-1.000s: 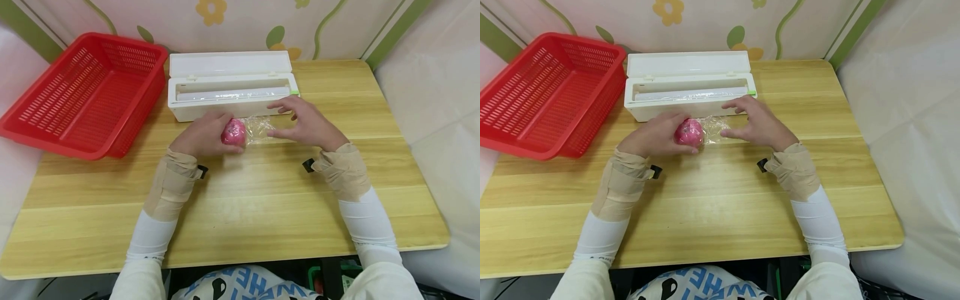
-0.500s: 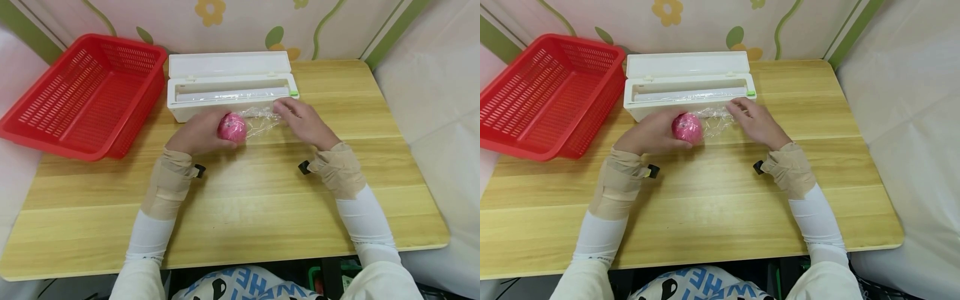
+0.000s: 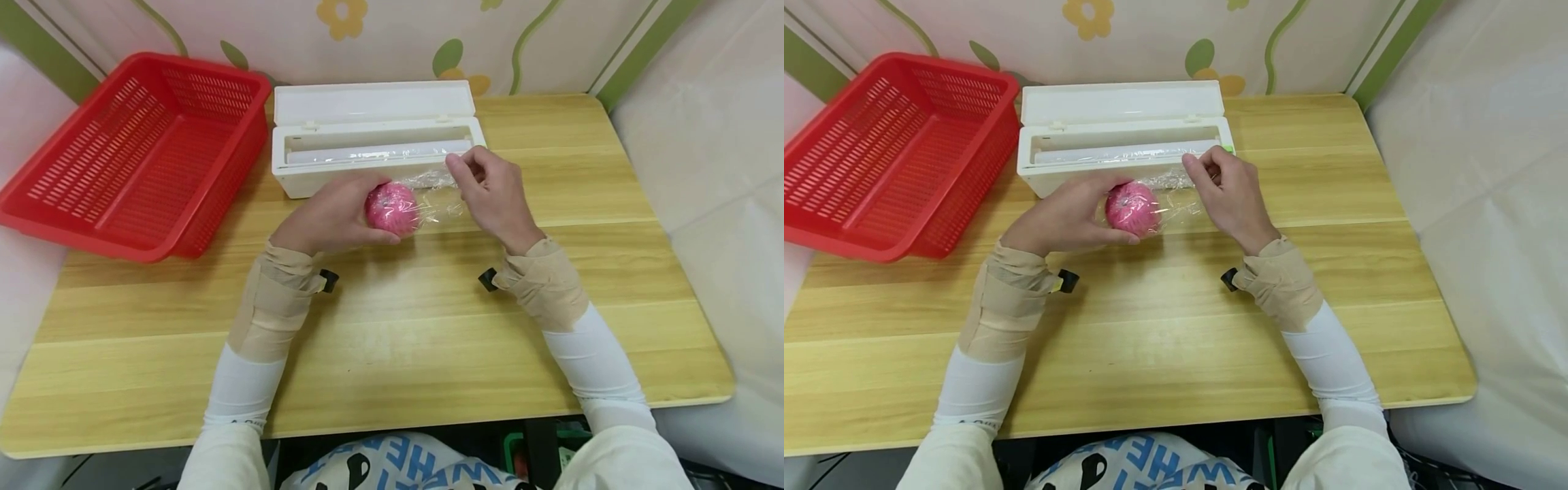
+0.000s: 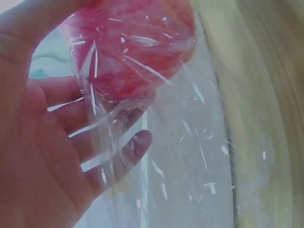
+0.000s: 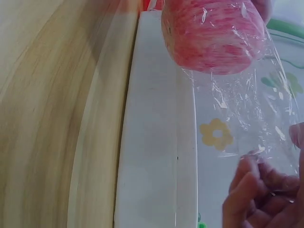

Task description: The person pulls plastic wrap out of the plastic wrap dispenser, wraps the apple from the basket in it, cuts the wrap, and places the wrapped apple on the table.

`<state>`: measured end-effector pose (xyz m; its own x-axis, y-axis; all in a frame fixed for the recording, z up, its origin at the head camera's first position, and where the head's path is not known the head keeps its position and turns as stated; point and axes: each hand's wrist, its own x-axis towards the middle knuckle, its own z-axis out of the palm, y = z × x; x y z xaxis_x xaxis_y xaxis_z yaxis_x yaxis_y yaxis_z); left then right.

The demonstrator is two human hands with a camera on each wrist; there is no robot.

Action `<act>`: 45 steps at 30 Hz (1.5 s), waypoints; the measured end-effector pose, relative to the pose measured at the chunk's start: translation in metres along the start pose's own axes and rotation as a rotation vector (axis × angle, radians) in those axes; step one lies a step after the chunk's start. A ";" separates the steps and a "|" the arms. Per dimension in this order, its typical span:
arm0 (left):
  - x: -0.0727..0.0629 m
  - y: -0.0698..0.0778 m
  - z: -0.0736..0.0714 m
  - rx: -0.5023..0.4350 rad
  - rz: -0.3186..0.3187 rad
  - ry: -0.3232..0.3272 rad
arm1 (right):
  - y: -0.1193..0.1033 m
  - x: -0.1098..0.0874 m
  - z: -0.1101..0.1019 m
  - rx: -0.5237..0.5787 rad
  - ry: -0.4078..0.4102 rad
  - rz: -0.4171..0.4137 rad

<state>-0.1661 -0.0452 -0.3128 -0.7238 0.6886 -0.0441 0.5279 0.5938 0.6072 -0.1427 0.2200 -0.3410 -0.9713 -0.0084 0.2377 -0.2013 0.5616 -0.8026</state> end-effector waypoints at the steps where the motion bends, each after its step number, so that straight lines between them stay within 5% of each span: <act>1: 0.000 0.000 0.000 -0.003 0.005 -0.001 | 0.000 0.000 0.000 0.006 0.014 -0.018; 11: 0.000 -0.003 -0.002 -0.039 0.058 -0.017 | -0.003 0.000 -0.003 0.031 0.099 -0.122; 22: 0.000 -0.002 -0.001 -0.021 0.065 -0.019 | -0.007 -0.002 -0.004 -0.060 -0.006 0.064; 39: 0.000 -0.007 -0.001 -0.090 0.151 -0.074 | -0.005 -0.001 -0.002 -0.083 0.180 -0.424; 45: -0.001 -0.007 -0.003 -0.165 0.216 -0.089 | -0.007 0.000 -0.003 -0.012 0.282 -0.488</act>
<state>-0.1699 -0.0514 -0.3149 -0.5567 0.8300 0.0355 0.5812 0.3586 0.7305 -0.1405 0.2188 -0.3341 -0.6943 -0.0494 0.7180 -0.6156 0.5575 -0.5570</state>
